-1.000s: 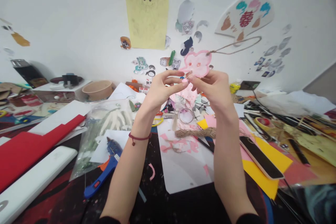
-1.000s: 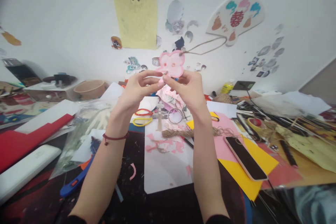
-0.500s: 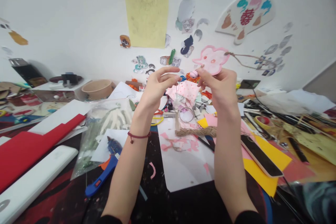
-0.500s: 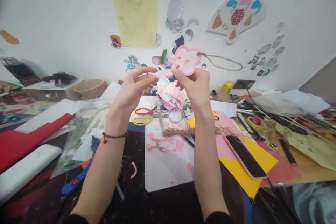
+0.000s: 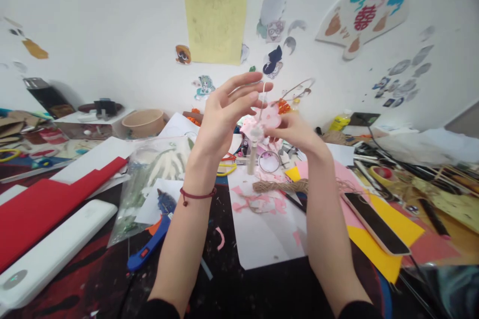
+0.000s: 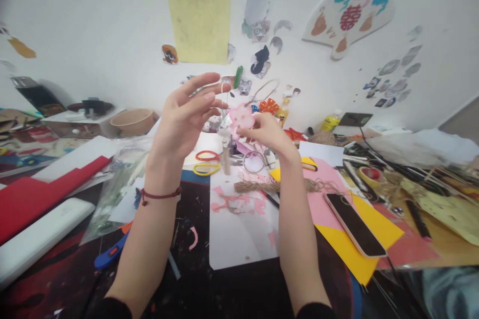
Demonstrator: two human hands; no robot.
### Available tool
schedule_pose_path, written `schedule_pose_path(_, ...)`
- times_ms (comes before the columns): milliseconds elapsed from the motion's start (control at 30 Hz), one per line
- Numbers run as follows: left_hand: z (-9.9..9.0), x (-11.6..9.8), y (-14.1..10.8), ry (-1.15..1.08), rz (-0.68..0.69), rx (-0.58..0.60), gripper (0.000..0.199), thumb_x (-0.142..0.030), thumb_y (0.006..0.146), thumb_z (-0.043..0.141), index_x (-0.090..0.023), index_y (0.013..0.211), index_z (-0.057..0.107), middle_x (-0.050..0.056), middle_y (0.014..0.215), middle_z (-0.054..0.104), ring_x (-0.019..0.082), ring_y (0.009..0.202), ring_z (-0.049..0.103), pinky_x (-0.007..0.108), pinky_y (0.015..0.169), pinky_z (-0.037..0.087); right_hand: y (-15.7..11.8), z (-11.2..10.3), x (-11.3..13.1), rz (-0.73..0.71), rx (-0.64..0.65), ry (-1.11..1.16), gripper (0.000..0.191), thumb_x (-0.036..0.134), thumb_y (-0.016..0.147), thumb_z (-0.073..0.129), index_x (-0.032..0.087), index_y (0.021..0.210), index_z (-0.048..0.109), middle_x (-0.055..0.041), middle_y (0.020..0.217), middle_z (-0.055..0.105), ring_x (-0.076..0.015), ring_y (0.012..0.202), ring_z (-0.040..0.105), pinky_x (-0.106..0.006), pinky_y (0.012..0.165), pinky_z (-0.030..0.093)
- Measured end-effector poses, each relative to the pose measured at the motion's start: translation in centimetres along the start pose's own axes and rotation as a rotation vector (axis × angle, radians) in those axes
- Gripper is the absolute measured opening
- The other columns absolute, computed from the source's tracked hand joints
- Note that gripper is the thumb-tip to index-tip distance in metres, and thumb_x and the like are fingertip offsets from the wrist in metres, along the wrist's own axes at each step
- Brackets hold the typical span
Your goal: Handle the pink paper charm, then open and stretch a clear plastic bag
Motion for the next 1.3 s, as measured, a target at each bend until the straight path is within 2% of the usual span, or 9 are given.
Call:
schedule_pose_path(200,0.5,-2.2,-0.7,-0.056,0.080,0.015,0.025,-0.024,0.089,0.075,-0.027,0.115,0.074,0.004,0.126,0.072,0.027,0.114,0.073,0.036,0.086,0.058,0.6,7.2,-7.5,0.163,0.533,-0.120,0.030,0.042,0.065,0.084,0.015,0.058,0.071,-0.0010,0.055,0.067,-0.0127,0.054,0.060,-0.024,0.052,0.047)
schedule_pose_path(367,0.3,-2.9,-1.1,0.005,0.072,-0.012,0.031,-0.039,0.087,0.081,-0.033,0.117,0.074,0.004,0.134,0.070,0.035,0.124,0.068,0.041,0.088,0.060,0.5,9.5,-10.8,0.254,0.689,-0.143,0.031,0.044,0.065,0.085,0.014,0.070,0.077,-0.0032,0.060,0.072,-0.0119,0.054,0.060,-0.023,0.054,0.049)
schedule_pose_path(633,0.1,-2.8,-0.8,-0.001,0.076,0.006,0.049,-0.052,0.079,0.086,-0.033,0.121,0.069,0.005,0.138,0.069,0.038,0.131,0.063,0.042,0.094,0.060,-1.0,10.8,-11.6,0.310,0.871,-0.187,0.038,0.049,0.064,0.085,0.013,0.075,0.082,-0.0071,0.067,0.076,-0.0170,0.062,0.069,-0.026,0.061,0.054)
schedule_pose_path(767,0.2,-2.9,-0.4,-0.081,0.174,0.070,0.049,-0.052,0.080,0.083,-0.032,0.122,0.068,0.003,0.140,0.067,0.041,0.131,0.063,0.051,0.101,0.058,0.5,8.4,-9.5,0.213,0.640,-0.206,0.043,0.052,0.064,0.086,0.011,0.069,0.077,-0.0078,0.065,0.073,-0.0201,0.065,0.068,-0.028,0.061,0.052)
schedule_pose_path(900,0.4,-3.3,-0.5,-0.160,0.211,0.133,0.040,-0.042,0.085,0.079,-0.031,0.122,0.068,0.002,0.141,0.066,0.041,0.135,0.062,0.055,0.110,0.053,0.6,6.3,-3.3,-0.014,0.428,0.011,0.072,0.078,0.092,0.046,0.017,0.121,0.072,-0.0116,0.118,0.077,-0.0211,0.106,0.071,-0.031,0.093,0.057)
schedule_pose_path(967,0.4,-3.6,-0.6,-0.184,0.212,0.129,0.036,-0.034,0.085,0.078,-0.031,0.120,0.069,0.001,0.139,0.068,0.039,0.135,0.062,0.052,0.111,0.053,-0.5,6.9,0.7,-0.168,0.508,0.392,0.087,0.086,0.087,0.047,0.015,0.135,0.063,-0.0180,0.119,0.076,-0.0240,0.102,0.074,-0.037,0.089,0.060)
schedule_pose_path(1033,0.1,-3.8,-0.7,-0.176,0.215,0.089,0.033,-0.028,0.088,0.073,-0.029,0.120,0.069,0.000,0.139,0.067,0.036,0.138,0.061,0.048,0.109,0.053,-2.0,8.5,3.2,-0.226,0.691,0.527,0.080,0.071,0.085,0.069,0.015,0.141,0.059,-0.0162,0.112,0.078,-0.0237,0.097,0.077,-0.037,0.087,0.062)
schedule_pose_path(1133,-1.6,-3.9,-0.5,-0.129,0.239,-0.033,0.038,-0.033,0.084,0.076,-0.030,0.121,0.068,0.000,0.146,0.063,0.033,0.142,0.058,0.039,0.105,0.056,-2.6,9.9,4.3,-0.186,0.742,0.511,0.051,0.038,0.086,0.082,0.017,0.130,0.068,-0.0088,0.096,0.081,-0.0192,0.088,0.078,-0.029,0.079,0.061)
schedule_pose_path(1300,-4.7,-3.1,0.2,-0.093,0.258,-0.128,0.050,-0.046,0.076,0.085,-0.035,0.122,0.067,-0.002,0.147,0.063,0.034,0.150,0.047,0.037,0.112,0.052,-2.4,9.7,4.6,-0.094,0.640,0.470,0.029,0.037,0.077,0.089,0.013,0.090,0.078,-0.0042,0.077,0.077,-0.0115,0.067,0.071,-0.019,0.056,0.053)
Point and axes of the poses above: each hand's wrist, its own y-axis towards the middle knuckle, its own z-axis out of the palm, x = y × z, the point moved 10 cm from there along y, towards the middle knuckle
